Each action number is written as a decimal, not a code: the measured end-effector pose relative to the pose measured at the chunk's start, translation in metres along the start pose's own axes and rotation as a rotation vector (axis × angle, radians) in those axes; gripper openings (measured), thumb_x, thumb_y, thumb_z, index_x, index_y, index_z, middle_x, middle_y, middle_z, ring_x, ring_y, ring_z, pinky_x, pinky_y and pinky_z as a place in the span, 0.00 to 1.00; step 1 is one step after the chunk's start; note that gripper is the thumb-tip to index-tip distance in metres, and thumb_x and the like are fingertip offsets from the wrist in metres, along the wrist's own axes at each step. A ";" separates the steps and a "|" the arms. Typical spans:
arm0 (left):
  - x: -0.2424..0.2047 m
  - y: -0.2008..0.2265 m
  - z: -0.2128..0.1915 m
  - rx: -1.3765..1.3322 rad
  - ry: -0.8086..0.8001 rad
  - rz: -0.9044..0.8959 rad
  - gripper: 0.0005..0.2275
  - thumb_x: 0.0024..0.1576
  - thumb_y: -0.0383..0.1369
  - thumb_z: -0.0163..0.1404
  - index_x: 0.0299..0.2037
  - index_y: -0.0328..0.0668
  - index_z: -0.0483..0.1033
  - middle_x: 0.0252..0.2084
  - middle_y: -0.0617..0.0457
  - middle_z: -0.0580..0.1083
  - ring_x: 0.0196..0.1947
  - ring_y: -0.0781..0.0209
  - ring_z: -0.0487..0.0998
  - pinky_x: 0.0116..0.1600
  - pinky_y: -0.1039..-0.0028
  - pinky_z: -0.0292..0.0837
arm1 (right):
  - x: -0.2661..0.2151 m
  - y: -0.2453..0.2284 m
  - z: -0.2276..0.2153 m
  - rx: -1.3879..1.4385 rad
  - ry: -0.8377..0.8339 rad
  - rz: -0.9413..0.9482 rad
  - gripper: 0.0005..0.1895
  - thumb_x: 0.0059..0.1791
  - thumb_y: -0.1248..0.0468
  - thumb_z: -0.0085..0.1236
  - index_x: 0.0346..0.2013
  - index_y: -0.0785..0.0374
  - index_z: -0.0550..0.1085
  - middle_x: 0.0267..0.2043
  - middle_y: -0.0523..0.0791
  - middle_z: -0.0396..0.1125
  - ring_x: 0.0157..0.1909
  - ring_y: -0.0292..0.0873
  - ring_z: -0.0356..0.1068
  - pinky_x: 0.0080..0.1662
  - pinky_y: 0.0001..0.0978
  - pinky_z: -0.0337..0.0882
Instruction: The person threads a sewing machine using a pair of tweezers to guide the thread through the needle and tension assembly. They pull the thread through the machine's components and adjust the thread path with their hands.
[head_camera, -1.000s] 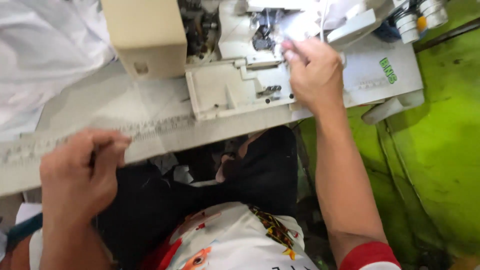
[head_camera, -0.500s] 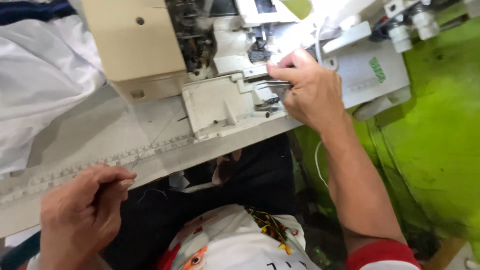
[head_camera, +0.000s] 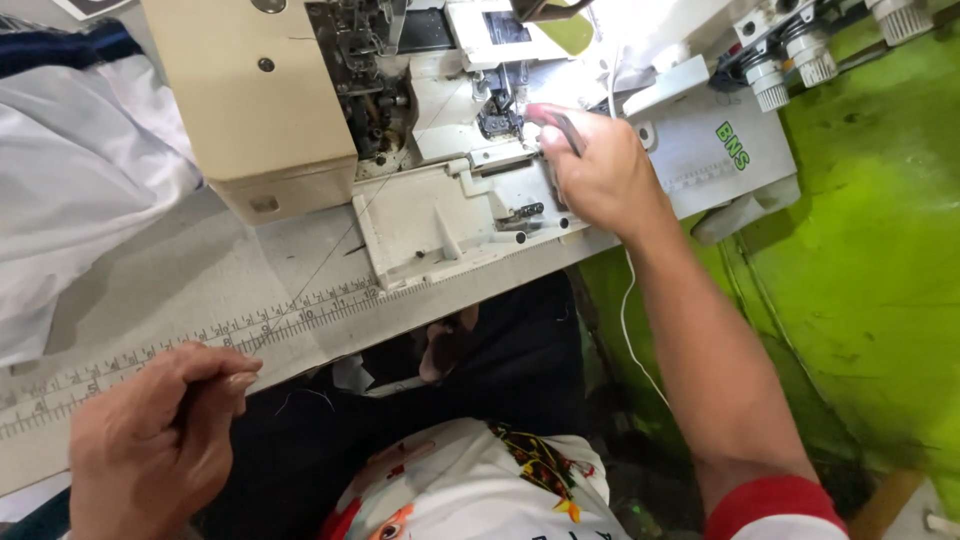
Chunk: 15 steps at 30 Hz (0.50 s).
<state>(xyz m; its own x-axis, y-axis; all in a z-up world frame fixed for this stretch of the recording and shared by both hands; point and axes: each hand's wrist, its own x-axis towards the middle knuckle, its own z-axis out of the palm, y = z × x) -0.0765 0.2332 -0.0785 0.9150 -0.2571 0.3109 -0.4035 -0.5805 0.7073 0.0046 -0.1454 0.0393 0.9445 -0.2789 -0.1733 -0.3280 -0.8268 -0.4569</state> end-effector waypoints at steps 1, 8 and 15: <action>-0.001 -0.001 0.001 -0.004 -0.003 0.001 0.02 0.62 0.28 0.53 0.39 0.48 0.78 0.30 0.61 0.78 0.27 0.66 0.77 0.34 0.75 0.68 | 0.001 -0.003 0.000 -0.002 0.001 0.004 0.22 0.56 0.63 0.41 0.64 0.51 0.72 0.17 0.37 0.57 0.16 0.32 0.56 0.17 0.24 0.63; 0.003 0.000 -0.005 -0.093 -0.020 0.028 0.04 0.60 0.25 0.51 0.38 0.46 0.78 0.33 0.59 0.79 0.25 0.69 0.78 0.34 0.79 0.70 | 0.004 -0.026 0.007 0.196 0.027 0.147 0.13 0.57 0.61 0.44 0.54 0.54 0.74 0.17 0.40 0.68 0.15 0.32 0.63 0.16 0.25 0.63; 0.005 0.001 -0.005 -0.173 -0.005 0.013 0.04 0.60 0.29 0.52 0.36 0.45 0.80 0.32 0.56 0.78 0.22 0.69 0.75 0.32 0.82 0.67 | 0.011 -0.034 0.009 0.030 0.031 0.142 0.13 0.59 0.60 0.42 0.31 0.55 0.68 0.18 0.42 0.66 0.18 0.36 0.68 0.20 0.30 0.69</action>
<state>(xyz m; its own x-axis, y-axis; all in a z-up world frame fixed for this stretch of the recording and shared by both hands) -0.0722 0.2354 -0.0728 0.9095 -0.2674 0.3181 -0.4086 -0.4355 0.8021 0.0258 -0.1162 0.0446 0.8884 -0.4075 -0.2113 -0.4585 -0.7633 -0.4552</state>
